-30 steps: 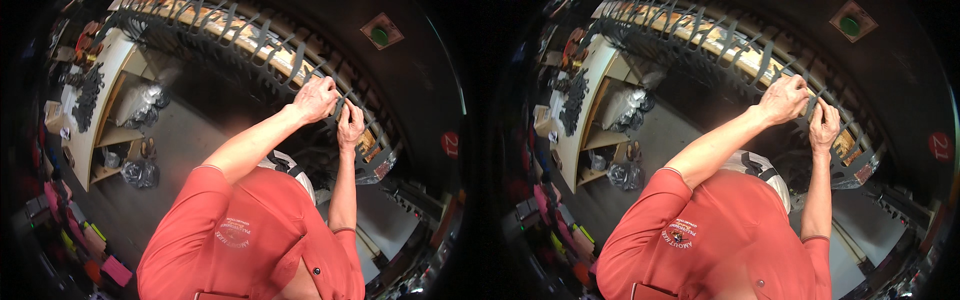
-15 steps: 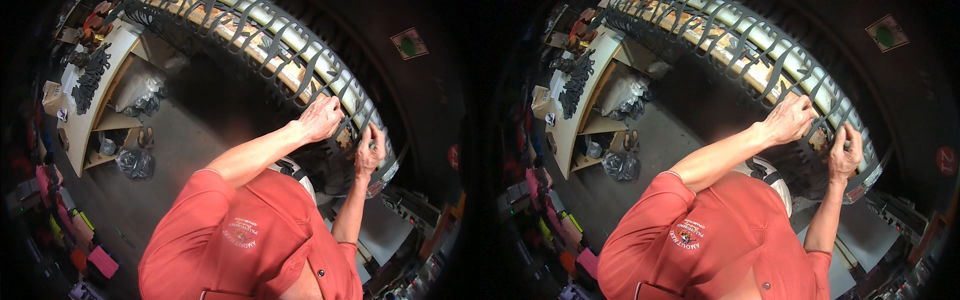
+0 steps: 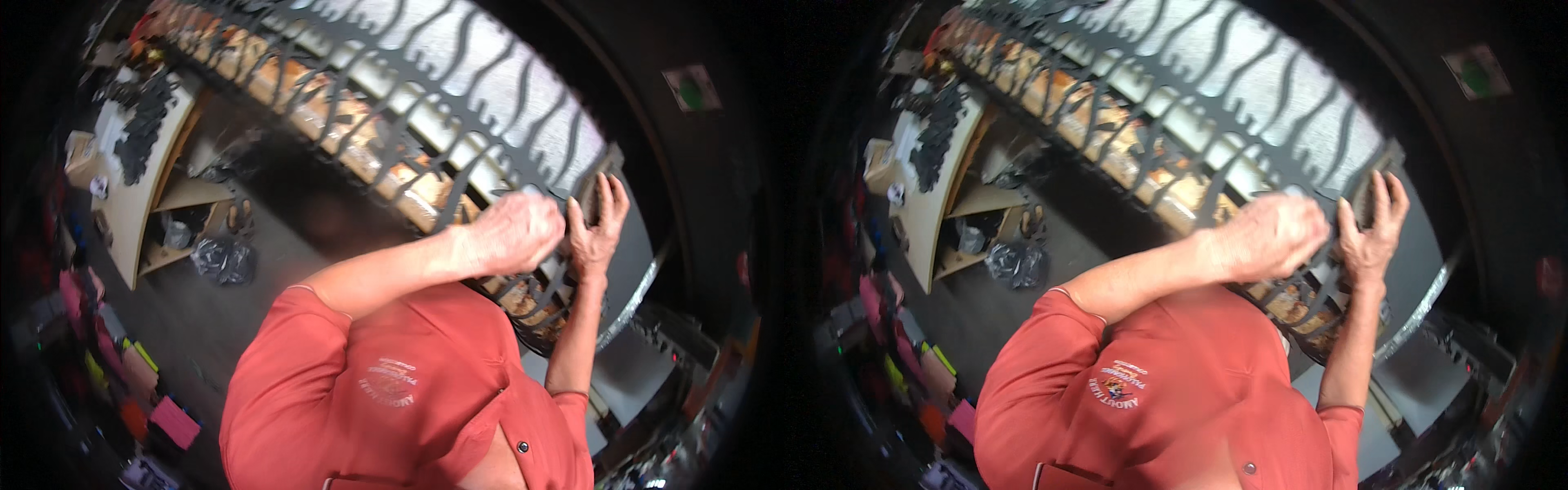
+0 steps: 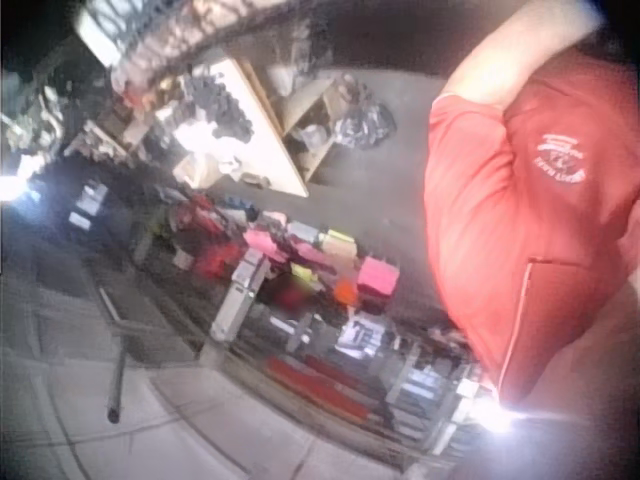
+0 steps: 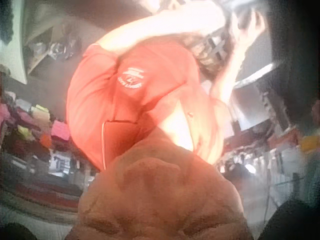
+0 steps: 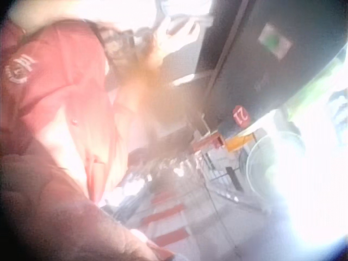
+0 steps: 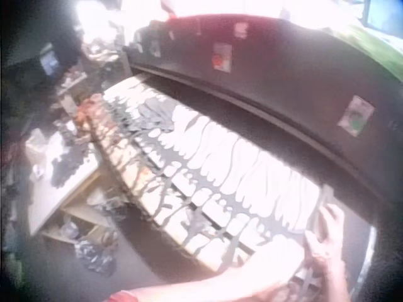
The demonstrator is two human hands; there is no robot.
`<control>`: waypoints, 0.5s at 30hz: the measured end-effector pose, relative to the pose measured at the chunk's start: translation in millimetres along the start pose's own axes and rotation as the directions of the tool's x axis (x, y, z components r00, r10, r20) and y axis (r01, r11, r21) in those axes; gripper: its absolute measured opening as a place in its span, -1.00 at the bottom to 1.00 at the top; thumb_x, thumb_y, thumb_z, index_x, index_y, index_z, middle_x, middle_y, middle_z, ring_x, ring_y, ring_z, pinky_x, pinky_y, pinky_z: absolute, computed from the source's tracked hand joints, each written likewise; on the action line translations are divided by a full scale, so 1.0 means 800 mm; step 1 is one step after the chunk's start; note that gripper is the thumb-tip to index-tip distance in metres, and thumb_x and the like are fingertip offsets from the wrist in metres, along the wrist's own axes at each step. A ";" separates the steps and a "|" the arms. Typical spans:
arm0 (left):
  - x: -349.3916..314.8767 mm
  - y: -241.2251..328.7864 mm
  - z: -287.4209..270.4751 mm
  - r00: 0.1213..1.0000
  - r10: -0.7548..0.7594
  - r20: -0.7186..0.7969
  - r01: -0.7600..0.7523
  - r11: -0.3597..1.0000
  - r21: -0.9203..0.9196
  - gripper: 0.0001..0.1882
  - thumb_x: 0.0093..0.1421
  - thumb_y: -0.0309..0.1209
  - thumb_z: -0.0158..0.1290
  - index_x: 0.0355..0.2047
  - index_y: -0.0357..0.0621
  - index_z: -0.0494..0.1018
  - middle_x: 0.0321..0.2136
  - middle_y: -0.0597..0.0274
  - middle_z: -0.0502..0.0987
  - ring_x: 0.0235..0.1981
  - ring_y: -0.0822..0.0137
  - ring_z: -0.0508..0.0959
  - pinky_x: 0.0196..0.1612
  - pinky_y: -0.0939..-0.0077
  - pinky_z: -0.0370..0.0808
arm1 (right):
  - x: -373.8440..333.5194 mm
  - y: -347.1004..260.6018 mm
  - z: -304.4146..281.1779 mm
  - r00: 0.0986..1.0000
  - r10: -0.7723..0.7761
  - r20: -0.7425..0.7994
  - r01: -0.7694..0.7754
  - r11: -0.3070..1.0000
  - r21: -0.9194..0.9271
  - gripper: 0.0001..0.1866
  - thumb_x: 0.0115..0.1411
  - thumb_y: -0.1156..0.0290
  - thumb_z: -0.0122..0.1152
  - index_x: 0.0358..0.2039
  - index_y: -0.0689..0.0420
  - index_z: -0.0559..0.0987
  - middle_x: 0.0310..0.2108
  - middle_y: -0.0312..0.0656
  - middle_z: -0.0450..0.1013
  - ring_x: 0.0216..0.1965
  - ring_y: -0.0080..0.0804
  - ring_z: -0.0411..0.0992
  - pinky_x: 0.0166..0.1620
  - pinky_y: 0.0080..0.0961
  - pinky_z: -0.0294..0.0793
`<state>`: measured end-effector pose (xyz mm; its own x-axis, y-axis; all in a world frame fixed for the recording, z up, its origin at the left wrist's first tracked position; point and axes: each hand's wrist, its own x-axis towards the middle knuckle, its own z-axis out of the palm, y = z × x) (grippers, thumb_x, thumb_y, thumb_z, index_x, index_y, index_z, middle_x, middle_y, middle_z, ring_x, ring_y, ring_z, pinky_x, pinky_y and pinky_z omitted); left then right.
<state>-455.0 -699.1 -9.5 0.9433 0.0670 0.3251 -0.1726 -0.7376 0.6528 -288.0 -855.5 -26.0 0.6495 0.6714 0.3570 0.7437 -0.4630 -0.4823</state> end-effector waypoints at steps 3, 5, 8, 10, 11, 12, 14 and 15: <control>0.039 -0.026 0.019 0.959 0.074 -0.272 -0.067 0.997 0.032 -0.67 0.26 -0.54 0.11 0.02 -0.41 0.53 0.03 -0.18 0.63 0.16 -0.14 0.59 0.29 0.03 0.48 | -0.016 -0.004 0.010 0.999 -0.042 -0.021 0.043 0.998 0.037 -0.31 0.15 0.38 0.47 0.32 0.12 0.54 0.44 0.14 0.25 0.42 0.13 0.29 0.37 -0.10 0.41; 0.045 -0.040 0.033 0.987 0.033 -0.159 -0.014 0.993 0.119 -0.54 0.26 -0.54 0.12 0.17 -0.40 0.51 0.20 -0.20 0.56 0.35 -0.13 0.46 0.43 -0.01 0.35 | -0.023 -0.003 0.015 1.000 -0.018 0.012 0.018 0.999 0.031 -0.34 0.12 0.37 0.47 0.27 0.15 0.59 0.42 0.15 0.28 0.41 0.16 0.29 0.41 -0.05 0.36; 0.032 -0.047 0.047 0.987 0.101 -0.123 -0.061 0.952 0.299 -0.49 0.26 -0.53 0.14 0.24 -0.34 0.48 0.29 -0.16 0.51 0.41 -0.07 0.42 0.47 0.00 0.30 | -0.028 -0.007 0.009 1.000 0.019 -0.009 -0.017 0.985 0.174 -0.40 0.12 0.37 0.50 0.21 0.15 0.64 0.41 0.07 0.35 0.43 0.08 0.30 0.43 -0.09 0.34; 0.026 -0.049 0.048 0.985 0.114 -0.133 -0.074 0.959 0.274 -0.47 0.26 -0.53 0.16 0.25 -0.31 0.47 0.29 -0.14 0.51 0.40 -0.06 0.43 0.47 -0.01 0.31 | -0.023 -0.013 -0.010 0.992 0.126 0.003 -0.118 0.923 0.365 -0.42 0.14 0.39 0.52 0.21 0.14 0.64 0.41 0.01 0.36 0.42 -0.05 0.34 0.40 -0.19 0.40; 0.024 -0.049 0.048 0.983 0.112 -0.148 -0.068 0.960 0.271 -0.47 0.26 -0.52 0.17 0.26 -0.30 0.47 0.29 -0.13 0.51 0.40 -0.06 0.44 0.46 -0.01 0.31 | -0.017 -0.017 -0.018 0.990 0.139 -0.006 -0.123 0.893 0.434 -0.41 0.15 0.43 0.50 0.23 0.13 0.63 0.39 -0.03 0.40 0.40 -0.12 0.37 0.37 -0.24 0.44; 0.024 -0.048 0.047 0.987 0.105 -0.123 -0.068 0.960 0.273 -0.49 0.30 -0.50 0.17 0.27 -0.28 0.46 0.31 -0.10 0.50 0.41 -0.04 0.42 0.47 0.00 0.30 | -0.006 -0.018 -0.030 0.981 0.192 -0.006 -0.160 0.837 0.523 -0.42 0.16 0.46 0.48 0.24 0.16 0.63 0.34 -0.05 0.45 0.35 -0.17 0.42 0.36 -0.26 0.45; 0.026 -0.048 0.044 0.991 0.096 -0.095 -0.067 0.960 0.273 -0.50 0.32 -0.48 0.17 0.27 -0.28 0.47 0.32 -0.09 0.49 0.43 -0.04 0.40 0.49 0.01 0.28 | 0.012 -0.017 -0.068 0.913 0.383 0.142 -0.356 0.576 0.736 -0.48 0.23 0.49 0.39 0.23 0.21 0.63 0.18 -0.08 0.58 0.18 -0.34 0.55 0.29 -0.35 0.52; 0.028 -0.047 0.043 0.991 0.101 -0.092 -0.072 0.958 0.277 -0.51 0.33 -0.47 0.16 0.27 -0.28 0.47 0.33 -0.08 0.48 0.43 -0.03 0.39 0.49 0.01 0.27 | 0.026 -0.012 -0.088 0.901 0.391 0.189 -0.377 0.488 0.787 -0.50 0.31 0.45 0.29 0.25 0.28 0.58 0.13 -0.08 0.60 0.10 -0.38 0.59 0.22 -0.39 0.58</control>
<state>-417.8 -693.1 -50.2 0.8907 0.0536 0.4514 -0.1551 -0.8976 0.4126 -270.9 -877.9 42.2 0.8458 0.5332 -0.0184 -0.0069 -0.0237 -0.9997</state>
